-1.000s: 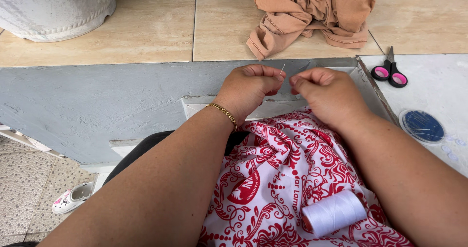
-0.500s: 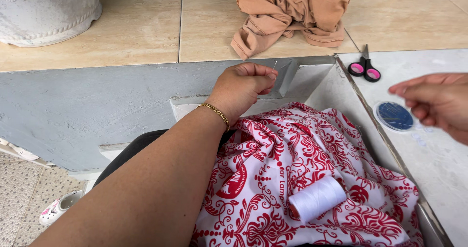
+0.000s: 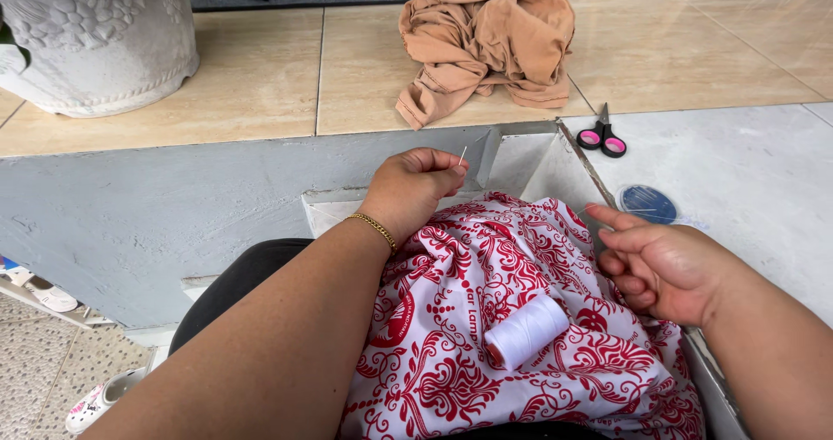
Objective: The person sews a seam on a tan garment resting on their lap using a needle and thread, pulling stitches taut by hand. They cut the thread with scissors, stretch and check the sewn fabric, then unwind thread from the spool and re-thread the needle.
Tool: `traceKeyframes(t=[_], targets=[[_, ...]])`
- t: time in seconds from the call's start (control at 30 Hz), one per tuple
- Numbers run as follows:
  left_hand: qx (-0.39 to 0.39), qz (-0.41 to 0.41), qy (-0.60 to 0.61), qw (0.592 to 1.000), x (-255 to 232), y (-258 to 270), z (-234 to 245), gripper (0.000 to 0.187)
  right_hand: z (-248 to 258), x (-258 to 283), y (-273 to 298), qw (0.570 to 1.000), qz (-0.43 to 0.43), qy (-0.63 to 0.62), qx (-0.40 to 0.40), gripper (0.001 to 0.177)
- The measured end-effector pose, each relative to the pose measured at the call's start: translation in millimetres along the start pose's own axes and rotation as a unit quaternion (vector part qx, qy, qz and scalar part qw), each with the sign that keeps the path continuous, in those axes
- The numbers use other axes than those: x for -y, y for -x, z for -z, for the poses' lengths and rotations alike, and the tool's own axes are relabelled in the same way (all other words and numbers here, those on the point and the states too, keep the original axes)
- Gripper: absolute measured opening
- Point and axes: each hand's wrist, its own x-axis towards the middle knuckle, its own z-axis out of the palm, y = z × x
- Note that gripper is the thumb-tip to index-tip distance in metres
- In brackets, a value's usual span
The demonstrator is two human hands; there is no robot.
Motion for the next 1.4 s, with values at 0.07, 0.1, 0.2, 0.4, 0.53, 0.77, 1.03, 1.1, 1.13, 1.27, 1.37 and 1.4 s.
traceKeyframes(t=[0.07, 0.1, 0.2, 0.4, 0.53, 0.77, 1.03, 1.1, 1.13, 1.27, 1.37, 1.4], targets=[[-0.005, 0.004, -0.005, 1.0, -3.7, 5.3, -0.1, 0.018, -5.6, 4.4, 4.8, 0.997, 0.045, -0.029, 0.06, 0.063], [-0.008, 0.006, -0.008, 1.0, -5.7, 7.1, -0.2, 0.018, -7.0, 7.3, 8.5, 0.997, 0.058, -0.041, 0.038, 0.062], [-0.035, 0.032, -0.019, 0.999, -12.4, 10.9, 2.6, 0.018, -7.1, 25.6, 19.1, 0.99, 0.117, -0.077, 0.028, 0.059], [-0.013, 0.04, 0.131, 0.99, -28.5, 13.1, 7.2, 0.016, -14.5, 75.2, 38.6, 0.979, 0.194, -0.067, -0.013, 0.037], [0.03, 0.073, 0.292, 0.953, -41.5, 19.2, 10.1, 0.019, -35.2, 101.0, 50.7, 0.958, 0.284, 0.049, -0.011, 0.025], [0.159, 0.096, 0.453, 0.872, -50.3, 32.0, 15.7, 0.019, -111.7, 112.0, 42.7, 0.935, 0.289, 0.173, 0.113, 0.022], [0.189, 0.038, 0.514, 0.836, -32.1, 19.8, 28.5, 0.021, -176.0, 116.4, 31.7, 0.923, 0.251, 0.248, 0.155, 0.02], [0.167, 0.029, 0.536, 0.827, -27.6, 13.7, 32.7, 0.02, -182.7, 120.0, 35.3, 0.93, 0.228, 0.247, 0.148, 0.024], [0.16, 0.029, 0.54, 0.826, -25.6, 9.9, 34.4, 0.019, -185.5, 121.9, 36.8, 0.934, 0.219, 0.241, 0.146, 0.028], [0.138, 0.038, 0.559, 0.816, -19.7, -9.6, 41.4, 0.017, -195.7, 128.2, 34.7, 0.946, 0.197, 0.216, 0.143, 0.06], [0.139, 0.044, 0.566, 0.812, -15.5, -24.0, 44.7, 0.019, -199.1, 128.9, 25.9, 0.948, 0.178, 0.224, 0.139, 0.065], [0.14, 0.044, 0.567, 0.811, -14.4, -27.8, 45.3, 0.02, -200.3, 128.8, 21.8, 0.947, 0.179, 0.226, 0.141, 0.067]])
